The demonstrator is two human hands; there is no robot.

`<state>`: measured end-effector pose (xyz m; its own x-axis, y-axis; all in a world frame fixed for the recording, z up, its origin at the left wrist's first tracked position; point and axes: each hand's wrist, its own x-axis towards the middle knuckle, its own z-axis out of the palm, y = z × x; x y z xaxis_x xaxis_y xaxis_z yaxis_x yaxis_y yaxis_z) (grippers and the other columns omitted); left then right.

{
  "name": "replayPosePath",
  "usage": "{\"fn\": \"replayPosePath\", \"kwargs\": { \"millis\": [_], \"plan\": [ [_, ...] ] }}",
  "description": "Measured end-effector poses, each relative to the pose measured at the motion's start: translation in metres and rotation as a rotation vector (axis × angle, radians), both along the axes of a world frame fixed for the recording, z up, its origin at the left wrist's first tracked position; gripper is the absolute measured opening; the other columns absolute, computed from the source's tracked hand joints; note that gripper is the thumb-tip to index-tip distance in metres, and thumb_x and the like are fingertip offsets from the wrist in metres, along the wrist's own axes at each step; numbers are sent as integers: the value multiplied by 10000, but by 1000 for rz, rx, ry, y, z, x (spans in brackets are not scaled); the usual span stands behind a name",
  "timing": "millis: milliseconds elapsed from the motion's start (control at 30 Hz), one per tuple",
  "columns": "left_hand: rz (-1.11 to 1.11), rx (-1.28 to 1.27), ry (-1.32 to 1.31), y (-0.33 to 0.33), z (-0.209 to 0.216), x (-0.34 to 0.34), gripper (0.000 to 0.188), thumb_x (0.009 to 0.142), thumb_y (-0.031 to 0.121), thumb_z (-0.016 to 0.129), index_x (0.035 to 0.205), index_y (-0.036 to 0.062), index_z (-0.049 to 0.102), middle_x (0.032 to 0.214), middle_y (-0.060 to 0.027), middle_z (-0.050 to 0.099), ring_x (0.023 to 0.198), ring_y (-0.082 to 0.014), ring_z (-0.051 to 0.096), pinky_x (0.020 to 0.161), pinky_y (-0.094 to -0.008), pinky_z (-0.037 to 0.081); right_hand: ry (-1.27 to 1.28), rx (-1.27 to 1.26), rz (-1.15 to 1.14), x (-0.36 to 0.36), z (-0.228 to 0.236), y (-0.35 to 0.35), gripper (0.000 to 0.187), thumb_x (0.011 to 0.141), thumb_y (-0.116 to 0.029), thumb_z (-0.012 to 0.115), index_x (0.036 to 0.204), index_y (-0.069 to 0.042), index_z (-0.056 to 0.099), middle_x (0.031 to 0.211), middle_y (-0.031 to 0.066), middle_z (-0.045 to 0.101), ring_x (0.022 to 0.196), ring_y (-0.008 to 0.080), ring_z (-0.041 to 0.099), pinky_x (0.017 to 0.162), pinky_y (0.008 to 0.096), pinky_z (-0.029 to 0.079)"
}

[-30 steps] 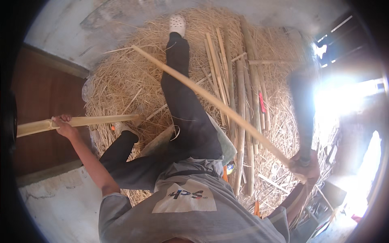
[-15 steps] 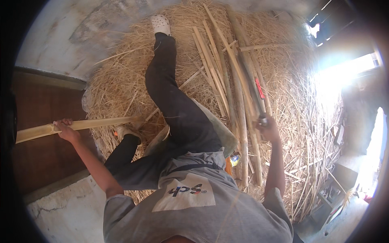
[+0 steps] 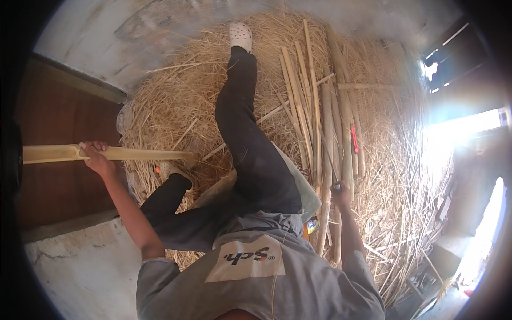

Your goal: The person sits on a bed of straw and uses a curved machete to split long bamboo poles into thin strips. They hold the bamboo vertically and strike it with a wooden stick to drive the blade through, repeating the process to create multiple slats.

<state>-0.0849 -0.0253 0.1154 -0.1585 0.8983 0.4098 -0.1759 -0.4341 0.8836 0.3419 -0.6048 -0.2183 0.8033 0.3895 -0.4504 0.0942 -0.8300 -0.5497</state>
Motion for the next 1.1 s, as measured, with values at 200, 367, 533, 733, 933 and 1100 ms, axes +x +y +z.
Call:
{"fn": "replayPosePath", "kwargs": {
  "millis": [200, 367, 533, 733, 933, 1100],
  "plan": [
    [33, -27, 56, 8, -13, -14, 330, 1031, 366, 515, 897, 64, 494, 691, -46, 490, 603, -141, 498, 568, -299, 481, -167, 232, -180, 9, -9, -1, 223, 859, -167, 754, 937, -50, 581, 645, -5, 531, 541, 95, 497, 479, 280, 412],
    [-215, 16, 259, 20, -8, 20, 157, 992, 176, 568, 946, 26, 573, 728, -88, 624, 651, -183, 662, 596, -339, 572, -218, 538, -202, 1, 44, 83, 321, 875, -250, 734, 1040, -6, 608, 962, 139, 630, 875, 279, 605, 816, 400, 483],
    [-98, -186, 223, 12, 6, 40, 316, 968, 274, 645, 781, 32, 564, 577, -32, 568, 488, -131, 565, 467, -288, 485, -49, 785, 144, -61, 246, 246, 223, 886, -88, 659, 1077, 10, 598, 794, 44, 593, 693, 142, 591, 611, 283, 475],
    [-220, -109, 188, 16, 11, 53, 389, 968, 319, 644, 706, 50, 542, 541, -26, 543, 457, -124, 539, 439, -284, 448, 75, 1033, 653, -147, 456, 340, 249, 927, -113, 646, 1136, 4, 577, 684, 16, 567, 502, 55, 501, 453, 228, 392],
    [-244, -126, 224, 1, 7, 66, 388, 975, 327, 630, 721, 52, 525, 558, -23, 529, 468, -114, 524, 453, -278, 445, -60, 1228, 911, -173, 539, 405, 202, 939, -173, 626, 1052, -9, 587, 732, 43, 582, 592, 85, 540, 556, 276, 437],
    [-367, -146, 290, 1, 10, 70, 371, 986, 328, 610, 753, 55, 518, 567, -25, 529, 487, -118, 530, 471, -283, 457, -6, 1154, 969, -172, 561, 420, 200, 931, -183, 630, 1010, -4, 587, 767, 68, 594, 685, 114, 564, 639, 307, 454]
  ]
}}
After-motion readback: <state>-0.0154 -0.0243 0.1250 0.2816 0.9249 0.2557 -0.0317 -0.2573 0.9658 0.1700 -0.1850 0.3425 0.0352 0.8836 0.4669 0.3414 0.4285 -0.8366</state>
